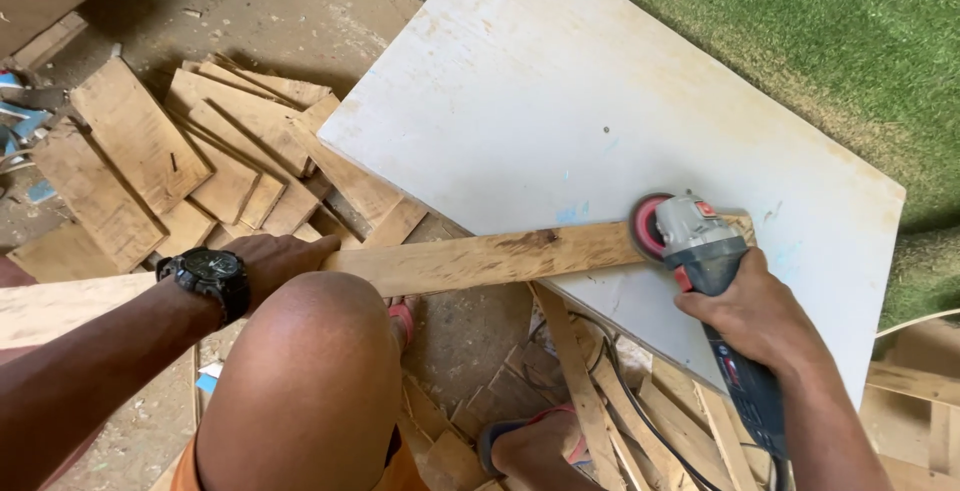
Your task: The person uses an angle grinder with a sanding disc to smooth the surface of a long, thin wooden plank. They hold the plank with their left hand and move the grinder along its length, working on a white board placed on the ground.
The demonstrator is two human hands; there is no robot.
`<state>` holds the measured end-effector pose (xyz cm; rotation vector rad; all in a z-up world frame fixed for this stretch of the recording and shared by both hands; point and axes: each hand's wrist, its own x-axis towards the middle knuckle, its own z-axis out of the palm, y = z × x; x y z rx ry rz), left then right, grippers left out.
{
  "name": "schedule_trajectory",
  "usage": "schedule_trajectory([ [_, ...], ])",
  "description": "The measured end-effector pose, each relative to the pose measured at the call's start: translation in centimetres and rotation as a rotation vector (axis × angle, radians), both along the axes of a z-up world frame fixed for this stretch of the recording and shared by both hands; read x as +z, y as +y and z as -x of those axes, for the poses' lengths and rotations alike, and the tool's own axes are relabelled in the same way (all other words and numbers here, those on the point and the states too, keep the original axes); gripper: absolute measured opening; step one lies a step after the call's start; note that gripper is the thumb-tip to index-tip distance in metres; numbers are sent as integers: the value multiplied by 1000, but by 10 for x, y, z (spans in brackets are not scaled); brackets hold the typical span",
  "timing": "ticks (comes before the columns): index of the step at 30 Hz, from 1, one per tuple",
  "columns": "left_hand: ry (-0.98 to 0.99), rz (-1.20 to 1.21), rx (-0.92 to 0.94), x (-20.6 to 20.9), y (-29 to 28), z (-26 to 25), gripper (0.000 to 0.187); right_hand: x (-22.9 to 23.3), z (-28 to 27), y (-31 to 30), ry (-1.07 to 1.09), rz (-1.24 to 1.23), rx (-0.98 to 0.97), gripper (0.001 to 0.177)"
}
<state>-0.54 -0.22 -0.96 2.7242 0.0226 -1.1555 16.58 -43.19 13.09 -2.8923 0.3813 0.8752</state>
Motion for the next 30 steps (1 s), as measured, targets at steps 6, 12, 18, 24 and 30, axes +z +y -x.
schedule_trajectory([
  [6, -62, 42, -28, -7, 4, -1, 34, 1, -12, -24, -53, -14, -112, 85],
  [12, -15, 62, 41, 23, -18, -20, 26, 17, 6, -50, -106, 33, -238, 81],
  [18, -144, 94, 18, 35, -48, -56, 65, 29, 32, -37, -127, -91, -390, 80],
  [24, -164, 169, 44, 42, -84, -77, 84, 0, 40, -41, -121, -107, -152, 78],
  [30, -40, 281, 115, 45, -92, -78, 79, -5, 44, -1, -26, -56, -33, 65],
])
